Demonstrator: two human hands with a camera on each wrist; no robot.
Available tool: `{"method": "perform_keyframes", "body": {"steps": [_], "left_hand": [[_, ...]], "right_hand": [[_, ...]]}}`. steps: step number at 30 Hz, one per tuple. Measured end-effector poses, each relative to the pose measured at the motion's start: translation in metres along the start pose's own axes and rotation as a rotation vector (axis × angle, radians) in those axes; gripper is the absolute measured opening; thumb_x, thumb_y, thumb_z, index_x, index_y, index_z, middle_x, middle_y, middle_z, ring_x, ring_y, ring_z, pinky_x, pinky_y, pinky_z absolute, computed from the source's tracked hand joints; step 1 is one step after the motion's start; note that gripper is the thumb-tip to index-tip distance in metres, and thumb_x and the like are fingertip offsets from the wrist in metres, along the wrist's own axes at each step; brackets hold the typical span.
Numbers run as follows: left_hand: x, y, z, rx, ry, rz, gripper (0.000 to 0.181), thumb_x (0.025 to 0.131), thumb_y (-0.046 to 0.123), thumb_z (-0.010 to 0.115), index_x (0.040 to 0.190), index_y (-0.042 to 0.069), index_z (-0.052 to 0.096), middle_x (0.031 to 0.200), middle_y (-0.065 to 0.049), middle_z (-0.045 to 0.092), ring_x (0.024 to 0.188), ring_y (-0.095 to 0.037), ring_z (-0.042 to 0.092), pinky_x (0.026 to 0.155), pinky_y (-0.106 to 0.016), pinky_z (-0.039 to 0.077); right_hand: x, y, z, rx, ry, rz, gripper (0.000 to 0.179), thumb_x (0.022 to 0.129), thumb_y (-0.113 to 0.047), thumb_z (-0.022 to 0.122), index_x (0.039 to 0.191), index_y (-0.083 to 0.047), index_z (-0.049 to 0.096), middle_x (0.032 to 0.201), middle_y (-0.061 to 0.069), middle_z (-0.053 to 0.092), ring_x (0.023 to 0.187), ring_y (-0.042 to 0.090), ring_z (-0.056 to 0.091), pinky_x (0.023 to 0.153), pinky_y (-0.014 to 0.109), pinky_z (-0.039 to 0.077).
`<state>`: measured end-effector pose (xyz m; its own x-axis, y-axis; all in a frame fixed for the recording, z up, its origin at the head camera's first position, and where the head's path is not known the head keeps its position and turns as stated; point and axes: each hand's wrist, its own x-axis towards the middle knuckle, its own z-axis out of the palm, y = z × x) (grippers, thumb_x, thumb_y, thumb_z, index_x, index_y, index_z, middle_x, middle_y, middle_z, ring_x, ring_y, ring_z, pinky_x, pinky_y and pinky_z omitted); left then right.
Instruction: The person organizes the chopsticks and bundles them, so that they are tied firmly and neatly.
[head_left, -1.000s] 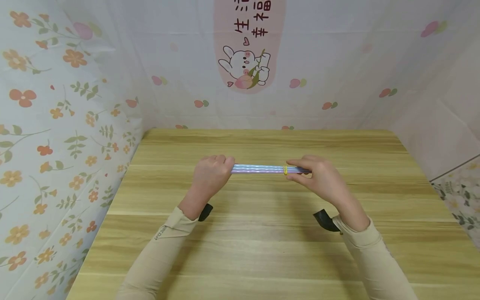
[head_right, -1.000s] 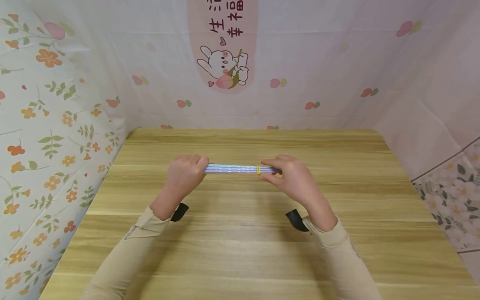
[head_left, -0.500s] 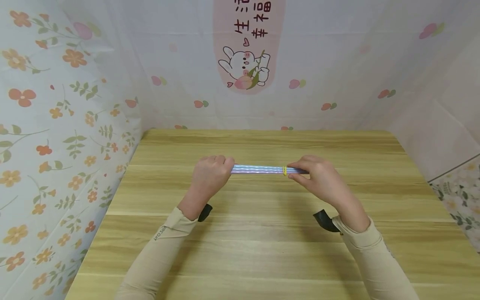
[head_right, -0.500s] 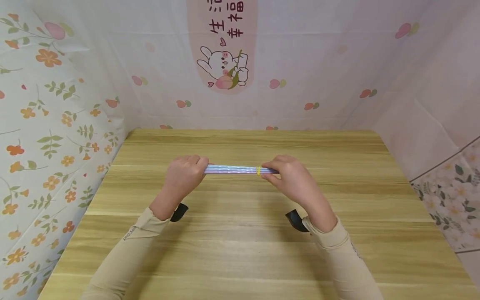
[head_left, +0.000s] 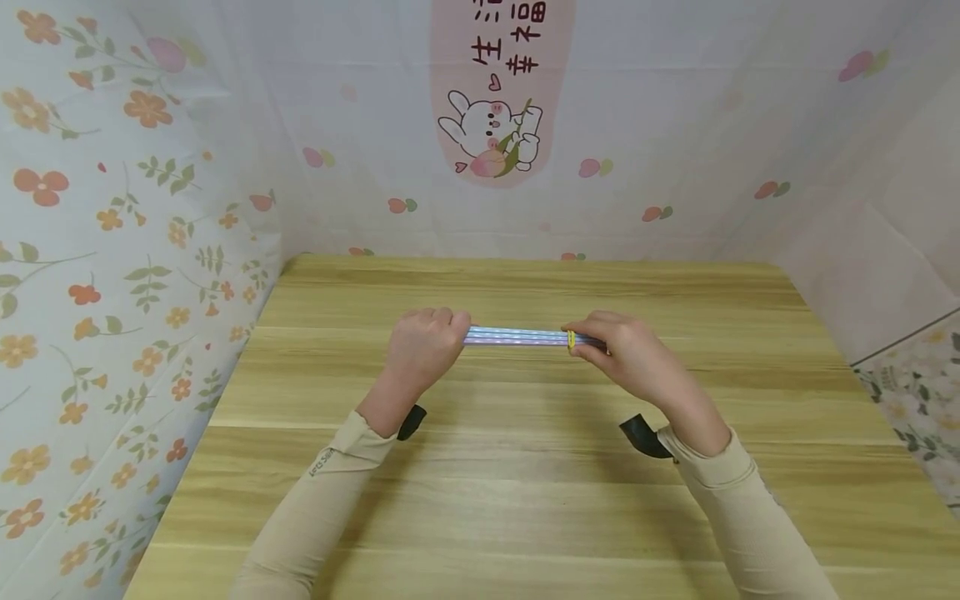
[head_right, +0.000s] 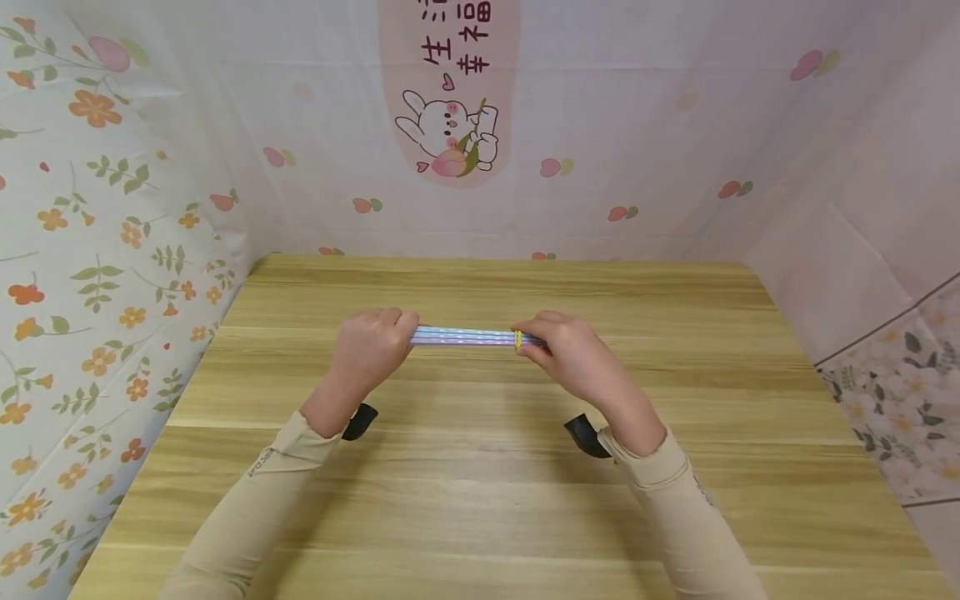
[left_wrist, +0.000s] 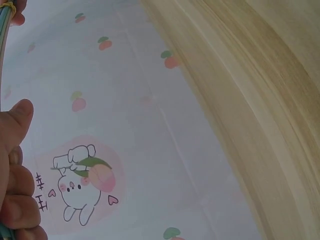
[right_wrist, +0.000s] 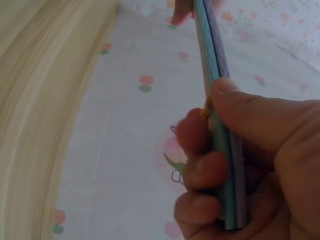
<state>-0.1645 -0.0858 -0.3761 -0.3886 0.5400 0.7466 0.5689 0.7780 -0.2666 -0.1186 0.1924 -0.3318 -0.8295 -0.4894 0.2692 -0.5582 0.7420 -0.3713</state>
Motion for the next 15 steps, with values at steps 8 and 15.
{"method": "perform_keyframes", "body": {"steps": [8, 15], "left_hand": [[0.001, -0.001, -0.003, -0.007, -0.008, 0.002, 0.041, 0.083, -0.006, 0.057, 0.054, 0.013, 0.035, 0.053, 0.004, 0.016, 0.051, -0.008, 0.01, 0.049, -0.022, 0.009], [0.0, -0.001, -0.003, -0.004, -0.019, -0.002, 0.04, 0.085, -0.004, 0.055, 0.054, 0.013, 0.036, 0.052, 0.004, 0.017, 0.05, -0.008, 0.011, 0.048, -0.022, 0.009]], "right_hand": [[0.001, -0.001, 0.008, 0.032, 0.067, -0.003, 0.036, 0.083, -0.012, 0.073, 0.118, -0.008, 0.068, 0.082, -0.002, 0.062, 0.063, 0.007, 0.042, 0.056, 0.019, 0.039], [0.002, -0.005, 0.014, 0.033, 0.132, -0.012, 0.039, 0.079, -0.013, 0.075, 0.118, -0.013, 0.069, 0.072, -0.005, 0.056, 0.057, 0.004, 0.037, 0.052, 0.018, 0.034]]}}
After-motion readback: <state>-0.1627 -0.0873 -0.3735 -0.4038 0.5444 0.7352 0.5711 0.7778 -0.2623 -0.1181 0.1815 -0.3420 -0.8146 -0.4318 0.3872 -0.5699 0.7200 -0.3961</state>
